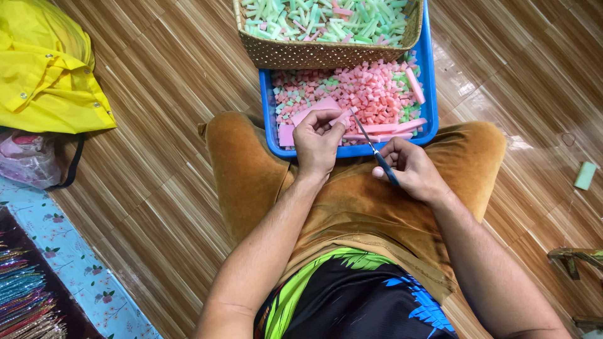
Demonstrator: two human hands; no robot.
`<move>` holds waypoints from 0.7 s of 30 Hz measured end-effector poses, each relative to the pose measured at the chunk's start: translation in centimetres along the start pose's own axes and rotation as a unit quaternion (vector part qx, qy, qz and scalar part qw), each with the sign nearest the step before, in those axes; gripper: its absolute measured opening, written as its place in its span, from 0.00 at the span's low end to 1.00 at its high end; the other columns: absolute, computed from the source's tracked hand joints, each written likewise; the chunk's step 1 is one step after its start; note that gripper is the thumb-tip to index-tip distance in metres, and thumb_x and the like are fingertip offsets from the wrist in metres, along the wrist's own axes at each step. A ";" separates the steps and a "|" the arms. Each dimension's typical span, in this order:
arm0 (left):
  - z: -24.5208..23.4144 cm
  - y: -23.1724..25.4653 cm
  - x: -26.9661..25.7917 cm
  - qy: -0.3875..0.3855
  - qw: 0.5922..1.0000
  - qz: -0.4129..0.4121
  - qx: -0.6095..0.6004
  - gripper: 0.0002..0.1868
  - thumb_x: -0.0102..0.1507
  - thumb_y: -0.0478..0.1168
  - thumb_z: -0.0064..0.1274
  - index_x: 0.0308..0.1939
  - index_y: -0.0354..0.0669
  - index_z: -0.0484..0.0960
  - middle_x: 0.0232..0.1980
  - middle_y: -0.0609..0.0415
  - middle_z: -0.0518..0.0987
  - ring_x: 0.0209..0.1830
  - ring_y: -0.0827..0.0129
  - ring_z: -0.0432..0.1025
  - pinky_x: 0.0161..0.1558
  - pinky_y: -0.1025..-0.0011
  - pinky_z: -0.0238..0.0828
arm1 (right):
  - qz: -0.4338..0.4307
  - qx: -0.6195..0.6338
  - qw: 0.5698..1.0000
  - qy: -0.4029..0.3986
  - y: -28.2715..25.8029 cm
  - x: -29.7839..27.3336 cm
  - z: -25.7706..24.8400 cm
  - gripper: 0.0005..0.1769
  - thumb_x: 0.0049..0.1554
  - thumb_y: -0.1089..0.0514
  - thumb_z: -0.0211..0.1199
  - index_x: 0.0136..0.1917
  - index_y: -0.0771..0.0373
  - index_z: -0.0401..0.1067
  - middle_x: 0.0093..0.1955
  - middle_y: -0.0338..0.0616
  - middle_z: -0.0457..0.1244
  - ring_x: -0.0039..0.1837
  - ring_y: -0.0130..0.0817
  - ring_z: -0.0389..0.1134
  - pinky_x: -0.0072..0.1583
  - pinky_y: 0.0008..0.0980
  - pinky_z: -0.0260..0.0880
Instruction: The person sits cross-legged on the floor and uses scissors to cut pink foam strips into small pieces. The cut pieces fall into a blue tray that already contains pink and green foam pieces. A woven basket filled with green foam pieces sits above the tray.
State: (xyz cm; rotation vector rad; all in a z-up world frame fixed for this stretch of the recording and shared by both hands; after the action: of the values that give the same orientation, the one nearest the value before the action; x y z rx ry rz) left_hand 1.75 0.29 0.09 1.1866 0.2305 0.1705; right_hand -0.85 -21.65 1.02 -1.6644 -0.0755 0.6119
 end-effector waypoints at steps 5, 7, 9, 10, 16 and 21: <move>0.0 0.0 -0.2 -0.006 1.000 0.000 0.029 0.08 0.62 0.27 0.60 0.45 0.32 0.82 0.40 0.56 0.82 0.37 0.81 0.74 0.40 0.82 0.74 | -0.007 -0.002 1.000 0.013 -0.5 0.0 0.1 0.20 0.50 0.56 0.76 0.50 0.66 0.70 0.36 0.32 0.63 0.36 0.17 0.61 0.38 0.20 0.61; 0.0 0.1 -0.3 -0.004 0.999 -0.002 0.040 0.07 0.62 0.27 0.62 0.44 0.32 0.83 0.39 0.56 0.82 0.35 0.81 0.73 0.38 0.83 0.72 | -0.008 0.003 1.000 0.018 -0.6 0.0 0.2 0.19 0.51 0.57 0.76 0.50 0.66 0.70 0.35 0.32 0.63 0.35 0.18 0.61 0.38 0.20 0.61; 0.0 0.2 -0.3 0.001 0.998 -0.001 0.055 0.06 0.63 0.28 0.63 0.44 0.31 0.83 0.37 0.57 0.81 0.33 0.82 0.70 0.35 0.83 0.69 | -0.010 0.013 1.000 0.018 -0.7 -0.1 0.2 0.19 0.51 0.57 0.75 0.49 0.66 0.70 0.34 0.33 0.63 0.34 0.18 0.62 0.37 0.20 0.62; 0.0 0.2 -0.3 0.001 0.999 -0.004 0.047 0.07 0.63 0.28 0.63 0.44 0.32 0.83 0.37 0.57 0.80 0.33 0.82 0.70 0.34 0.83 0.69 | -0.011 0.011 1.000 0.020 -0.7 -0.1 0.2 0.19 0.51 0.57 0.75 0.49 0.66 0.70 0.34 0.33 0.63 0.34 0.18 0.62 0.37 0.20 0.62; -0.3 0.1 -0.2 0.016 1.000 -0.025 -0.001 0.07 0.63 0.27 0.59 0.45 0.32 0.82 0.39 0.56 0.81 0.35 0.80 0.74 0.37 0.83 0.73 | -0.004 0.017 1.000 0.021 -0.5 0.0 -0.2 0.21 0.51 0.55 0.75 0.50 0.65 0.70 0.35 0.32 0.63 0.36 0.18 0.61 0.38 0.20 0.62; -0.2 -0.1 -0.1 0.012 1.000 -0.005 0.019 0.10 0.61 0.26 0.60 0.45 0.32 0.80 0.41 0.54 0.82 0.38 0.78 0.77 0.40 0.80 0.76 | 0.003 0.002 1.000 0.000 -0.4 -0.1 0.1 0.22 0.50 0.54 0.76 0.50 0.65 0.69 0.37 0.32 0.63 0.37 0.18 0.61 0.38 0.21 0.62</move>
State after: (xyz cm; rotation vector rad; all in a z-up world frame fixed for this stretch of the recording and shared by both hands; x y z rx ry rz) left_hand 1.59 0.44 -0.10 1.2213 0.2623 0.1731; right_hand -0.86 -21.47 1.45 -1.6608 -0.0692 0.6167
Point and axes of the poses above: each hand's wrist, its own x-axis towards the middle knuckle, its own z-axis out of the palm, y = z × x, the point moved 2 cm from there along x, towards the middle knuckle
